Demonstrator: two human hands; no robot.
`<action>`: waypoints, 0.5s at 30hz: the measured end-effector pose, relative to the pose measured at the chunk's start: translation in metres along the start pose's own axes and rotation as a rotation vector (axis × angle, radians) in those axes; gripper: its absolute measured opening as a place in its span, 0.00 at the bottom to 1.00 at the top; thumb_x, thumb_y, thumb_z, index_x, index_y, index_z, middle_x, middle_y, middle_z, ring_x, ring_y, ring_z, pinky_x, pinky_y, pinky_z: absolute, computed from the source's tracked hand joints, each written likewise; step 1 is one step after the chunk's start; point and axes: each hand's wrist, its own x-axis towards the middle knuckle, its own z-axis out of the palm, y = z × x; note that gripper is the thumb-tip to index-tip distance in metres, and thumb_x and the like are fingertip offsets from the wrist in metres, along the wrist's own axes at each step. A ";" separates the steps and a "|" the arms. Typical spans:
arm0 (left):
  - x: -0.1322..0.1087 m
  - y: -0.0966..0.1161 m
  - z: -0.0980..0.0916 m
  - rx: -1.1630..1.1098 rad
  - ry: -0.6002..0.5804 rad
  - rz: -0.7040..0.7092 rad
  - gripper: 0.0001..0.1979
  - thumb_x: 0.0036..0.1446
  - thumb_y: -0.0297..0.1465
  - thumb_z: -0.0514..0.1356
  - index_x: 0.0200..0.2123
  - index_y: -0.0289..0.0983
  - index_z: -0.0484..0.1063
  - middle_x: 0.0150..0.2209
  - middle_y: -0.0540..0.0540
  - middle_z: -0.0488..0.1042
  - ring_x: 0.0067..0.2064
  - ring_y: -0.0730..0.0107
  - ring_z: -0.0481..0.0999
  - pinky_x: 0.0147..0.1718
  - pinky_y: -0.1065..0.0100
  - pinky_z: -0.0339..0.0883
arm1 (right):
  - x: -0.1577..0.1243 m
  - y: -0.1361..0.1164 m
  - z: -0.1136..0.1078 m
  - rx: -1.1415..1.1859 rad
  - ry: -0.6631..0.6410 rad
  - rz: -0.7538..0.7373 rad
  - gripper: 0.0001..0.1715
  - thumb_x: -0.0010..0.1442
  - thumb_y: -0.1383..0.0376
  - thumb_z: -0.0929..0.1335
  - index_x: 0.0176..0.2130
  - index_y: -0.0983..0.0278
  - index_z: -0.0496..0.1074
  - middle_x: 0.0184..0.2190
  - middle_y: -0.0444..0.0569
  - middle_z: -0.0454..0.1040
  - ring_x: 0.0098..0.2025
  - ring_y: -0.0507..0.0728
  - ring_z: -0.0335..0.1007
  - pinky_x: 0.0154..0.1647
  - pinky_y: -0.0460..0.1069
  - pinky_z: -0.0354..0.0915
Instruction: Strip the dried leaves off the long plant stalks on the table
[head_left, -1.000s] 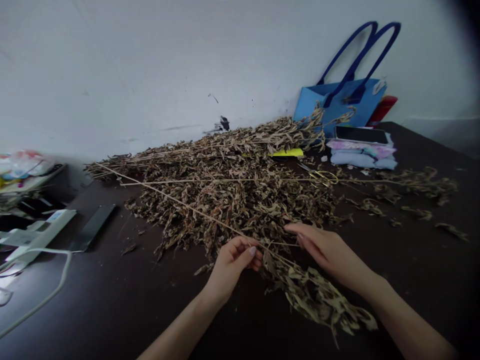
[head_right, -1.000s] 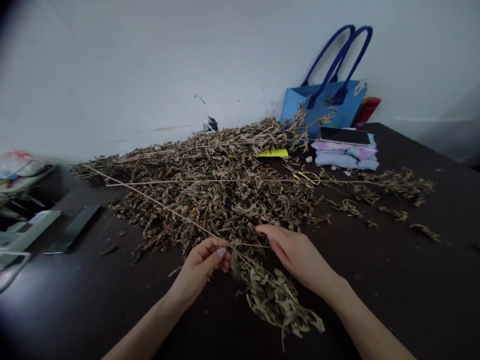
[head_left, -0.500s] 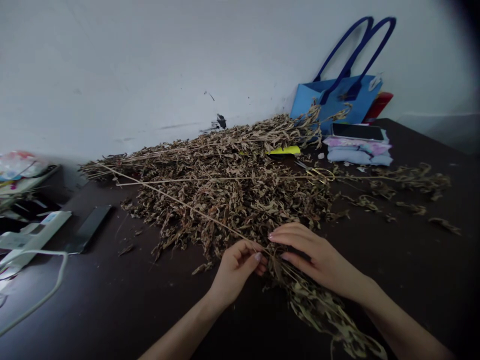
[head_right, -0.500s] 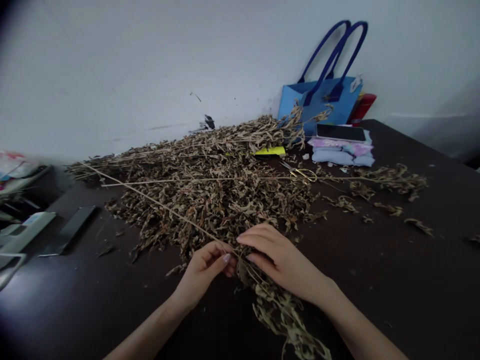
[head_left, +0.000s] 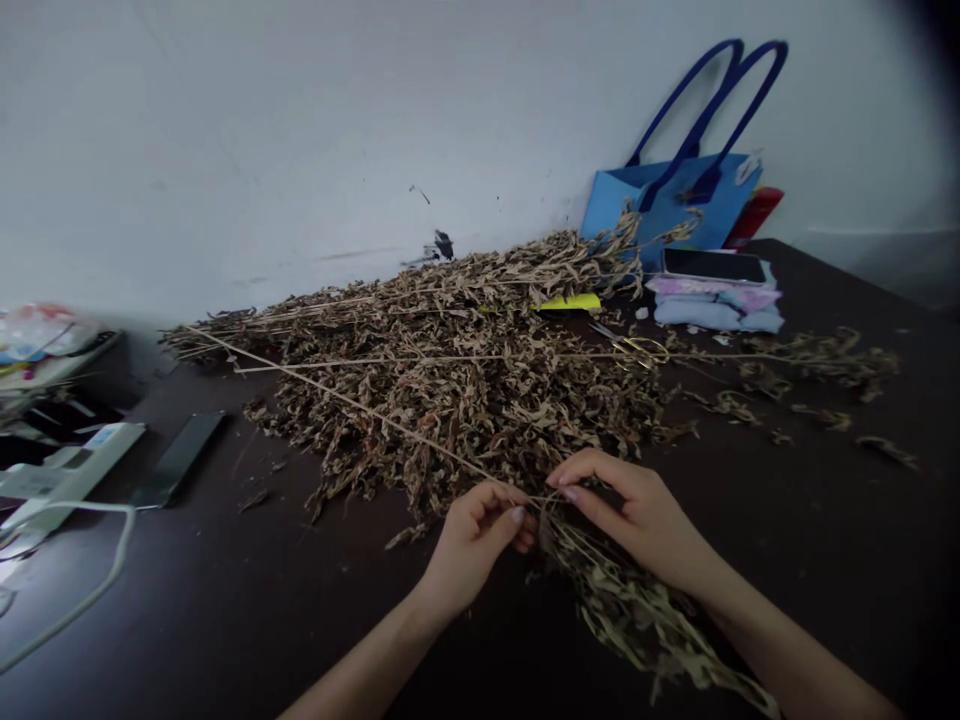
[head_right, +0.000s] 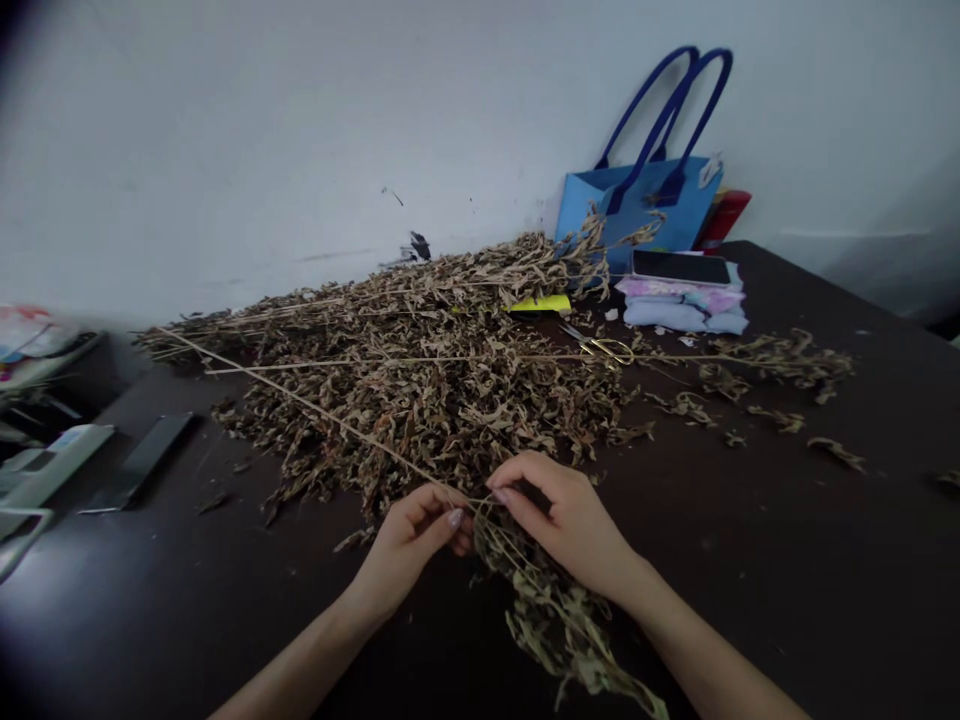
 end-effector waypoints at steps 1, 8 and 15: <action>0.000 0.000 0.000 0.001 0.006 -0.002 0.07 0.56 0.31 0.59 0.34 0.31 0.69 0.28 0.46 0.73 0.28 0.74 0.72 0.29 0.71 0.67 | 0.000 0.000 -0.002 0.015 0.016 0.038 0.07 0.62 0.63 0.62 0.38 0.60 0.68 0.38 0.45 0.72 0.41 0.52 0.69 0.43 0.47 0.64; 0.001 0.001 0.000 0.011 0.026 -0.015 0.07 0.56 0.30 0.60 0.35 0.31 0.69 0.29 0.45 0.74 0.28 0.75 0.72 0.29 0.71 0.67 | 0.001 0.006 -0.009 0.099 0.147 0.194 0.11 0.60 0.57 0.64 0.36 0.62 0.69 0.34 0.46 0.74 0.36 0.53 0.70 0.36 0.46 0.65; 0.001 0.001 -0.002 0.001 0.049 -0.013 0.07 0.56 0.31 0.60 0.35 0.32 0.68 0.29 0.46 0.74 0.28 0.75 0.72 0.29 0.72 0.67 | 0.002 0.014 -0.022 0.090 0.289 0.231 0.13 0.59 0.56 0.64 0.36 0.62 0.69 0.33 0.47 0.74 0.35 0.53 0.71 0.36 0.47 0.67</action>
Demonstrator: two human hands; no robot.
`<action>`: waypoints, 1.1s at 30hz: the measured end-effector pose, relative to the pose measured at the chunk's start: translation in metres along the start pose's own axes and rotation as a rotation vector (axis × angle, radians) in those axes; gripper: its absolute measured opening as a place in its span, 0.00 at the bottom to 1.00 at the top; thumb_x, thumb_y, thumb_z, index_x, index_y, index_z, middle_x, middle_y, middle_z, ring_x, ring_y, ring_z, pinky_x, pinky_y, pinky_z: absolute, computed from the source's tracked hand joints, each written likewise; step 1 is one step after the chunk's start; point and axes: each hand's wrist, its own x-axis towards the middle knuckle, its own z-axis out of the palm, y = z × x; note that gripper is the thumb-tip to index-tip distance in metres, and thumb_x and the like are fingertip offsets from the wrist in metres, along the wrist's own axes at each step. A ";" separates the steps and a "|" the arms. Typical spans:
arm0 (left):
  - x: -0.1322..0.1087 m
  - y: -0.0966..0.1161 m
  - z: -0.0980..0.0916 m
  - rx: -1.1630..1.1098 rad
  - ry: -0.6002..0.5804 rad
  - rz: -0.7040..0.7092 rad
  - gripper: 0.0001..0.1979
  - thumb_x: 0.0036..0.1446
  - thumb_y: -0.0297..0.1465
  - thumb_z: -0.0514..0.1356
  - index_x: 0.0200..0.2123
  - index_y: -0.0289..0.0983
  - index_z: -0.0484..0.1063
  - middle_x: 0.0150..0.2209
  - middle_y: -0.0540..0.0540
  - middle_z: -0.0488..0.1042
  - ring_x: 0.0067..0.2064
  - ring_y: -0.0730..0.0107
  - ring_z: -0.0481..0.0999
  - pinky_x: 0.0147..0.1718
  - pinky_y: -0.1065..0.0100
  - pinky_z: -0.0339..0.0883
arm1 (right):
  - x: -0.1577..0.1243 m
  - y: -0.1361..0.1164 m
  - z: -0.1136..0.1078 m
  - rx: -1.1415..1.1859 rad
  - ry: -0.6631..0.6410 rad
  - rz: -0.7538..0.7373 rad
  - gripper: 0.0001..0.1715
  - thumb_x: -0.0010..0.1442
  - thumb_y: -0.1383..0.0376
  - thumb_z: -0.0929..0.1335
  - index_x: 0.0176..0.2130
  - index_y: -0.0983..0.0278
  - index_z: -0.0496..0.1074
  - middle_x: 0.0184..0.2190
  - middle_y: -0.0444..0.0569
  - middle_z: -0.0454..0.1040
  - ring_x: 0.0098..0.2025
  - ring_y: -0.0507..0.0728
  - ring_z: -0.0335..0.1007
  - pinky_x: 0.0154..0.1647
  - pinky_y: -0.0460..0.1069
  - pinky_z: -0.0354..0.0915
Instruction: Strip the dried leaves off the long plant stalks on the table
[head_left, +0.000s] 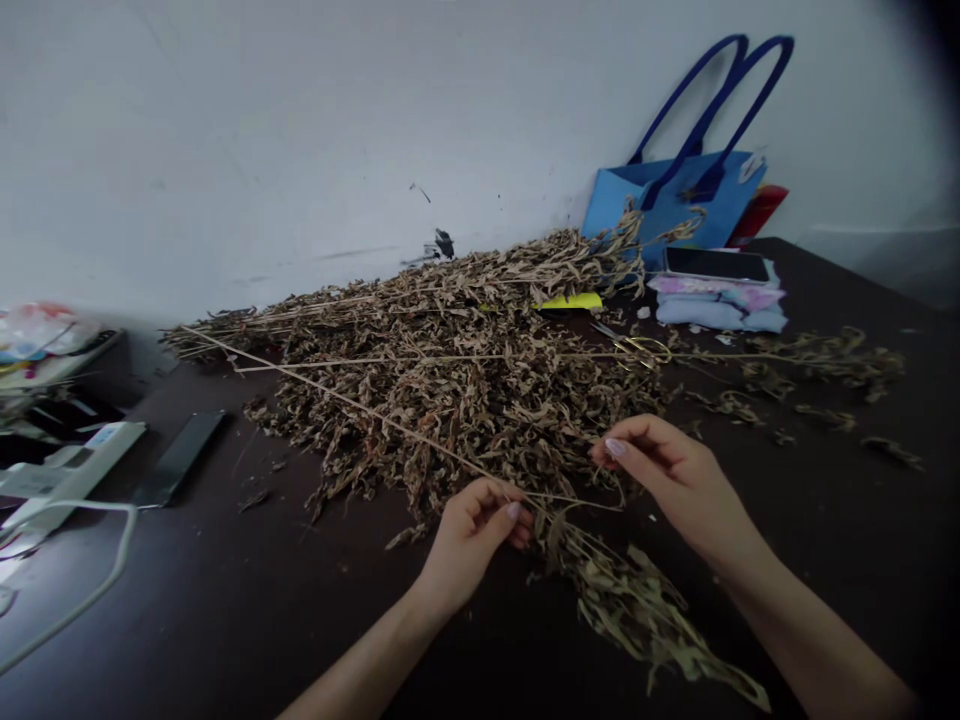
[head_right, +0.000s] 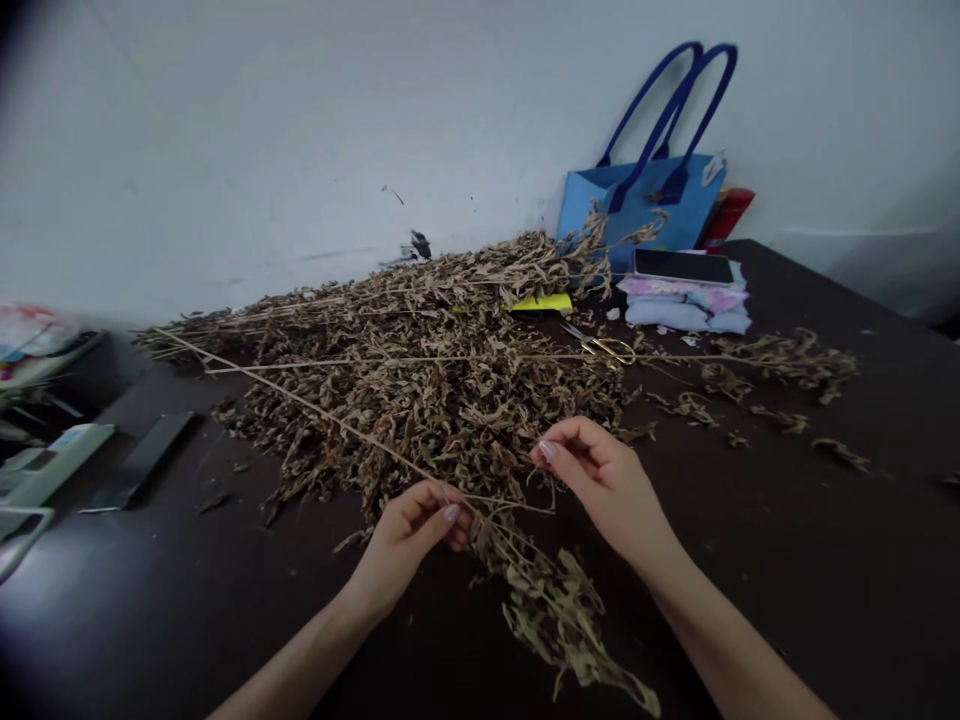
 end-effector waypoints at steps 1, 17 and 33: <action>0.000 -0.001 0.000 -0.003 0.000 0.001 0.07 0.56 0.31 0.60 0.35 0.32 0.68 0.29 0.46 0.74 0.28 0.75 0.72 0.29 0.72 0.67 | 0.001 0.001 -0.002 -0.078 0.006 -0.020 0.12 0.59 0.56 0.64 0.37 0.61 0.69 0.35 0.47 0.74 0.36 0.54 0.71 0.37 0.48 0.67; 0.000 -0.002 -0.001 0.003 -0.012 0.029 0.07 0.57 0.30 0.58 0.37 0.32 0.68 0.29 0.47 0.73 0.28 0.75 0.71 0.29 0.72 0.67 | -0.012 -0.008 0.013 -0.361 -0.347 -0.379 0.11 0.63 0.66 0.59 0.40 0.60 0.70 0.36 0.47 0.73 0.37 0.51 0.69 0.37 0.45 0.65; 0.000 -0.001 0.001 -0.185 -0.010 -0.108 0.09 0.57 0.34 0.59 0.35 0.32 0.68 0.30 0.46 0.73 0.30 0.72 0.75 0.29 0.71 0.69 | -0.005 0.000 0.010 -0.337 -0.383 -0.332 0.12 0.63 0.63 0.59 0.42 0.60 0.69 0.38 0.48 0.73 0.40 0.54 0.70 0.39 0.47 0.66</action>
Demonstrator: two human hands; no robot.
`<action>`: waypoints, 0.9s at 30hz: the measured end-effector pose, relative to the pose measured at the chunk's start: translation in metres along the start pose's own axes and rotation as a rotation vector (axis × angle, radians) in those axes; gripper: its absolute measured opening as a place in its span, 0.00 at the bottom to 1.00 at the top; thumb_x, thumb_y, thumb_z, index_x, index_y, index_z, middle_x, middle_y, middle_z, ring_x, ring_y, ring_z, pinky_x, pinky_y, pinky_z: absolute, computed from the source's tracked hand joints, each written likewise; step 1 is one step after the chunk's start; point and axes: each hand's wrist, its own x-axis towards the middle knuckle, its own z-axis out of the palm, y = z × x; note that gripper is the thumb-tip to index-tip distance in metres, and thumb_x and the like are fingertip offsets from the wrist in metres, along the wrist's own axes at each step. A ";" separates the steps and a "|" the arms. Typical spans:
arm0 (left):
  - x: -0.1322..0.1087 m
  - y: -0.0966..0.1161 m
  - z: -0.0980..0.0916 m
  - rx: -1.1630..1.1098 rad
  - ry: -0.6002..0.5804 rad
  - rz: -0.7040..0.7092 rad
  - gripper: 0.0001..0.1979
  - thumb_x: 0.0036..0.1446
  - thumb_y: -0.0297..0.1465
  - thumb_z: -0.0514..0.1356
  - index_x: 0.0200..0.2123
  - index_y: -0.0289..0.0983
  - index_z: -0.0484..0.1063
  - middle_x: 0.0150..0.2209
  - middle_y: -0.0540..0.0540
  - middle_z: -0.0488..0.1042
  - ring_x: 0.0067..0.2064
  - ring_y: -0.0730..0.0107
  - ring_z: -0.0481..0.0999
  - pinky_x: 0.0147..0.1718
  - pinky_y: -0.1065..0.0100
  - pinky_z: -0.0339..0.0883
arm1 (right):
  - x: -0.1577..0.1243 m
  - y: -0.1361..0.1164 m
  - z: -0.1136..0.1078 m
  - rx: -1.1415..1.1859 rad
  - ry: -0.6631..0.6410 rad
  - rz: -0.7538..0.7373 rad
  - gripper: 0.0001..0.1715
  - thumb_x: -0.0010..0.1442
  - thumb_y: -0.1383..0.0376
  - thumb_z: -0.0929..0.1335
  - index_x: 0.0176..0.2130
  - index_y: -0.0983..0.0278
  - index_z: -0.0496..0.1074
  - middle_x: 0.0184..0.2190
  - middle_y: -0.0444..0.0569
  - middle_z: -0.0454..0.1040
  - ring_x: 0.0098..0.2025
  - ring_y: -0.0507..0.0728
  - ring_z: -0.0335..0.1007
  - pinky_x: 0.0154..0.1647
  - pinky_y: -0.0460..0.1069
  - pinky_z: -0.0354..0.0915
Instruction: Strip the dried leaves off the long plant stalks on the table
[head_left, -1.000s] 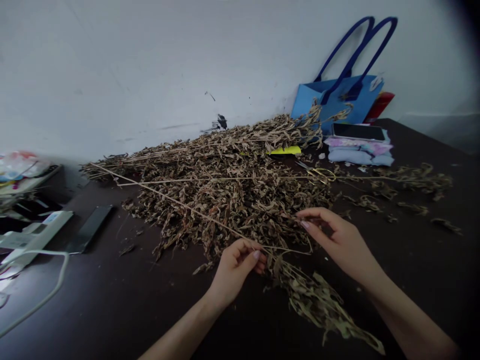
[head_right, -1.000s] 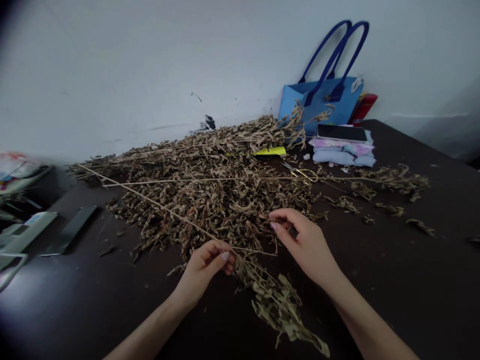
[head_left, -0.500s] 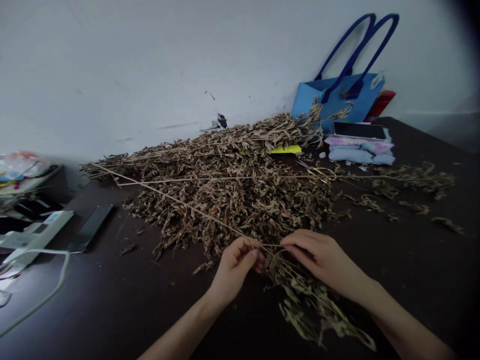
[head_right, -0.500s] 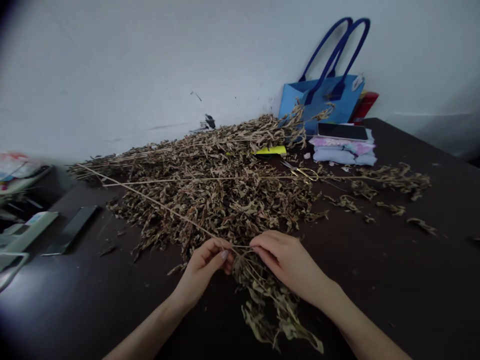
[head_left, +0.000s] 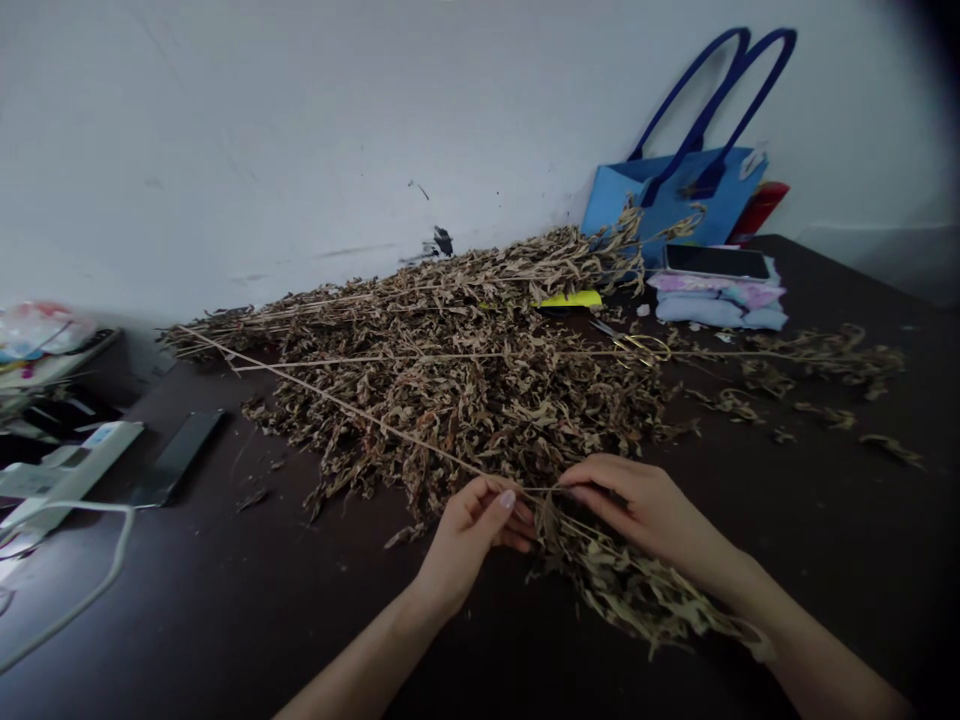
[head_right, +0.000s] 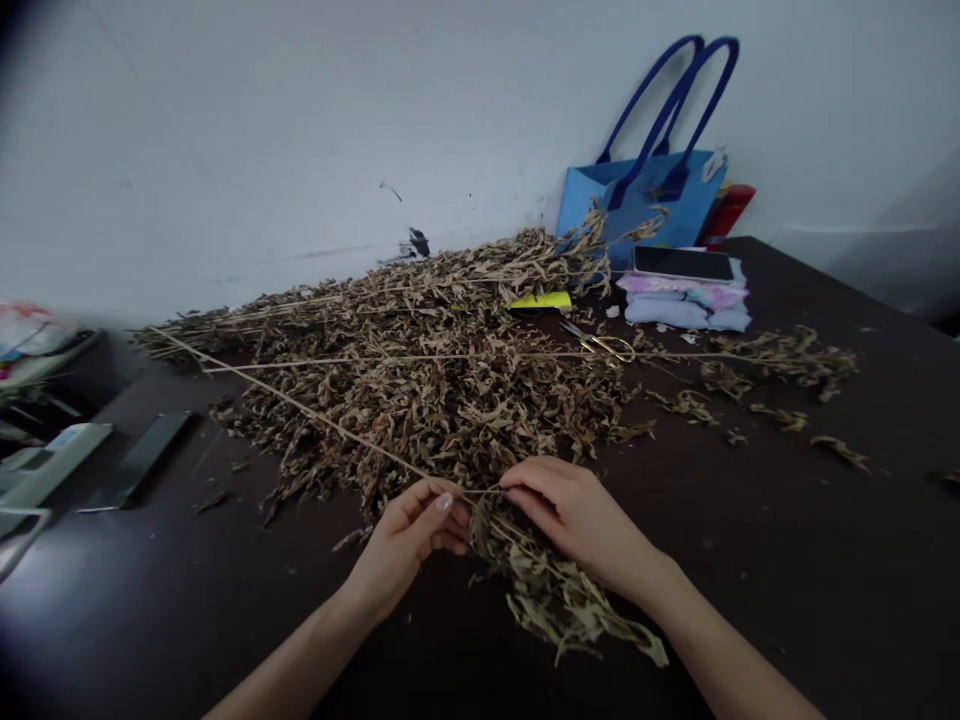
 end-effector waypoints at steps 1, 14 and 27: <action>0.000 0.000 0.000 -0.014 0.004 -0.009 0.10 0.58 0.35 0.58 0.34 0.32 0.68 0.30 0.46 0.73 0.29 0.73 0.75 0.29 0.71 0.69 | 0.000 -0.001 -0.001 0.002 -0.009 -0.001 0.12 0.63 0.62 0.59 0.43 0.59 0.69 0.39 0.49 0.73 0.41 0.54 0.70 0.40 0.48 0.66; 0.001 -0.003 0.002 0.068 0.027 -0.009 0.13 0.56 0.39 0.59 0.30 0.33 0.67 0.23 0.48 0.74 0.22 0.73 0.74 0.22 0.73 0.68 | -0.001 -0.009 -0.005 0.041 0.047 -0.182 0.11 0.62 0.68 0.61 0.42 0.60 0.70 0.36 0.49 0.72 0.40 0.53 0.68 0.39 0.47 0.66; 0.002 -0.001 -0.001 0.034 0.060 -0.015 0.14 0.56 0.39 0.59 0.29 0.33 0.66 0.24 0.47 0.74 0.23 0.72 0.76 0.20 0.74 0.67 | -0.005 -0.005 -0.015 0.003 0.155 -0.089 0.12 0.61 0.66 0.63 0.45 0.58 0.69 0.42 0.49 0.71 0.45 0.54 0.68 0.45 0.49 0.65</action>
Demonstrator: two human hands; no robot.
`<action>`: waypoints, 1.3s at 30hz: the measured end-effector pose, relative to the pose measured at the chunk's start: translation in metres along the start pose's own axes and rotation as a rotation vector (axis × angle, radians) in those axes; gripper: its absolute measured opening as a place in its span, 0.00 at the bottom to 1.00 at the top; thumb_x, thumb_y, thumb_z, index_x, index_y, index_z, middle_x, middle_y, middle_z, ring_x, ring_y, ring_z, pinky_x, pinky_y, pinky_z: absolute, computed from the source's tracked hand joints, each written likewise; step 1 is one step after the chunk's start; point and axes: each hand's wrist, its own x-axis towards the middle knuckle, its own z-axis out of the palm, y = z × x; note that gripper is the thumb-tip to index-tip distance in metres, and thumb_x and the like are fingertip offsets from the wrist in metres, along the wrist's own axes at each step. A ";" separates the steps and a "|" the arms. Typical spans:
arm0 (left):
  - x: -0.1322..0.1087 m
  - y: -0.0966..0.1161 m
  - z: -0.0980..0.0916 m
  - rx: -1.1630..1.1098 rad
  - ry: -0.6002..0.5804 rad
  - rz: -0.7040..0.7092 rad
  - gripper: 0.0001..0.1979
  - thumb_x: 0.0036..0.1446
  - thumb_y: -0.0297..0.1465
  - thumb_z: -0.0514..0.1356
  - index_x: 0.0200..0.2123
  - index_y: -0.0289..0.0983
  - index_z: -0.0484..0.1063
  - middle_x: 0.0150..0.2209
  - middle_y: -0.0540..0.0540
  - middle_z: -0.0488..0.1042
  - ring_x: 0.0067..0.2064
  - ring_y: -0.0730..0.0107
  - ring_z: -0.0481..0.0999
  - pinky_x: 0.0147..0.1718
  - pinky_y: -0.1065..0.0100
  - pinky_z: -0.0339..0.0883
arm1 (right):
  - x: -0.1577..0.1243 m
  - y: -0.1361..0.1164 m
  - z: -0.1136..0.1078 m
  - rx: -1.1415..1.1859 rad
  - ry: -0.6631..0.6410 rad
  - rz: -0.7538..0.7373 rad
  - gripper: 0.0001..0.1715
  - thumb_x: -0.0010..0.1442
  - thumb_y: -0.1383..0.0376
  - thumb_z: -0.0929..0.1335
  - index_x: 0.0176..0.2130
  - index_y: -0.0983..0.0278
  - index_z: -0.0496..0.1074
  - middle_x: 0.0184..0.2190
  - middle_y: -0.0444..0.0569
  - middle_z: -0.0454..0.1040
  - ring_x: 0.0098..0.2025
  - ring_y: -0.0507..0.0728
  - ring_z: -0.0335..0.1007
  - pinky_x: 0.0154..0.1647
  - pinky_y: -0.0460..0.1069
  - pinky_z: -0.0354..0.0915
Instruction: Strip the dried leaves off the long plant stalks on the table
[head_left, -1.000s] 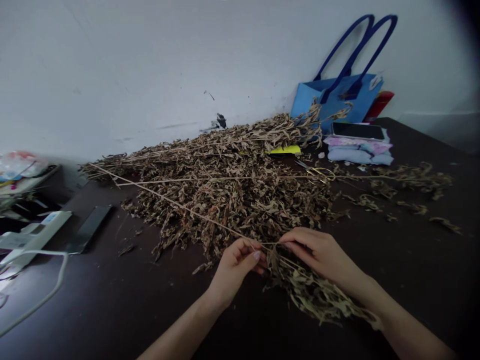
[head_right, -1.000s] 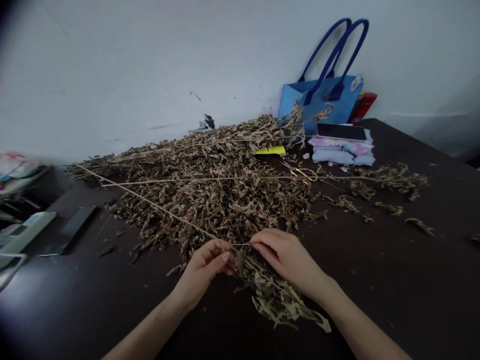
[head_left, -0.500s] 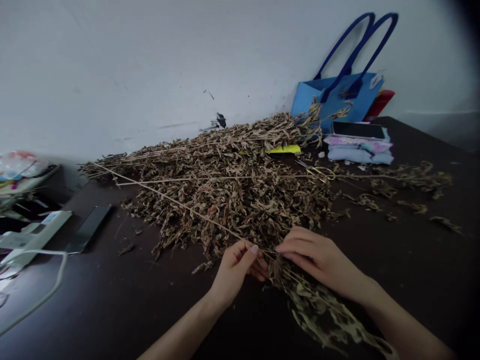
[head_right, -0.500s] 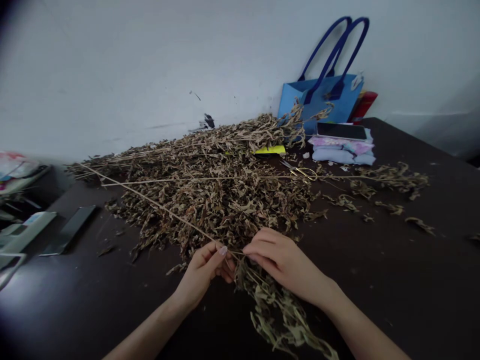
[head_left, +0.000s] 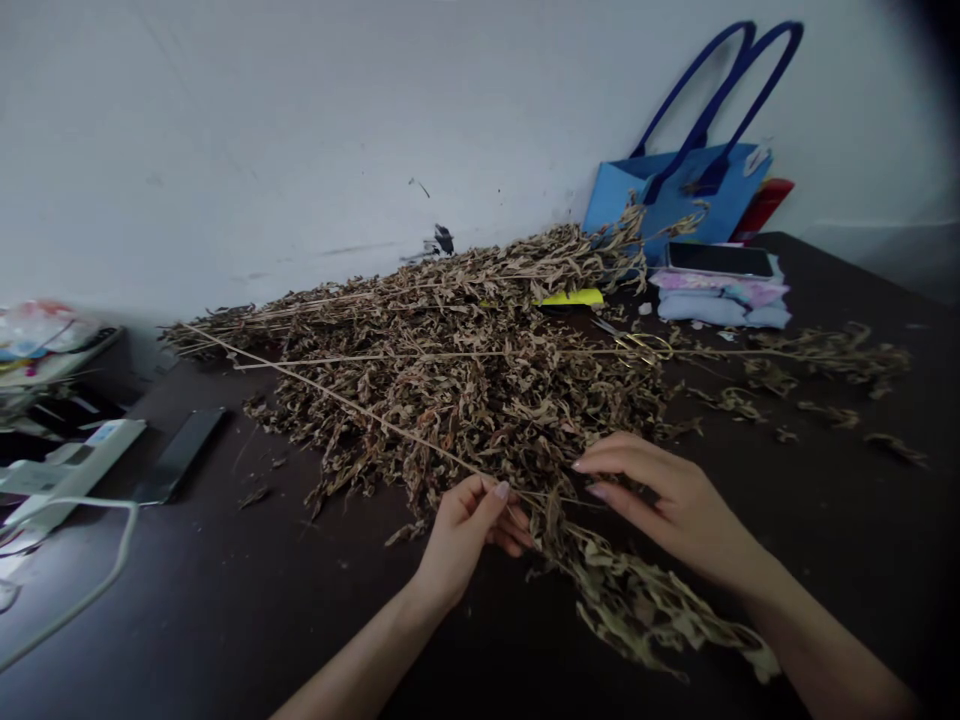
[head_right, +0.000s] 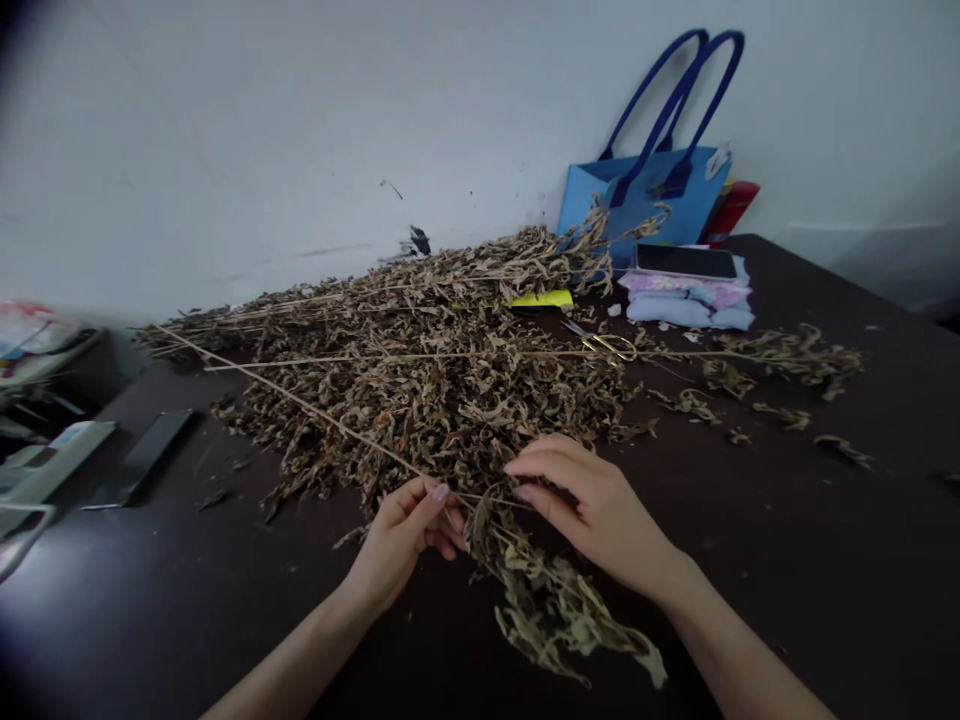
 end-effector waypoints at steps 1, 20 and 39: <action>0.000 0.000 0.000 0.003 -0.006 -0.001 0.13 0.56 0.38 0.59 0.29 0.33 0.66 0.24 0.47 0.74 0.23 0.72 0.76 0.20 0.74 0.67 | 0.001 -0.001 0.002 0.002 -0.038 -0.038 0.15 0.61 0.66 0.62 0.48 0.57 0.68 0.45 0.49 0.70 0.48 0.55 0.66 0.48 0.50 0.64; -0.001 0.002 0.000 -0.006 0.014 0.019 0.14 0.55 0.39 0.60 0.30 0.33 0.66 0.23 0.47 0.74 0.22 0.72 0.75 0.20 0.74 0.67 | -0.001 0.011 -0.009 -0.118 0.260 -0.016 0.15 0.60 0.70 0.62 0.44 0.56 0.71 0.37 0.47 0.71 0.40 0.55 0.67 0.41 0.52 0.64; -0.001 0.001 -0.002 -0.009 -0.016 0.079 0.09 0.60 0.33 0.55 0.33 0.32 0.66 0.30 0.46 0.74 0.29 0.73 0.75 0.28 0.72 0.70 | -0.006 0.031 -0.008 -0.298 0.481 0.406 0.19 0.62 0.55 0.61 0.24 0.62 0.66 0.15 0.40 0.63 0.17 0.49 0.59 0.22 0.46 0.56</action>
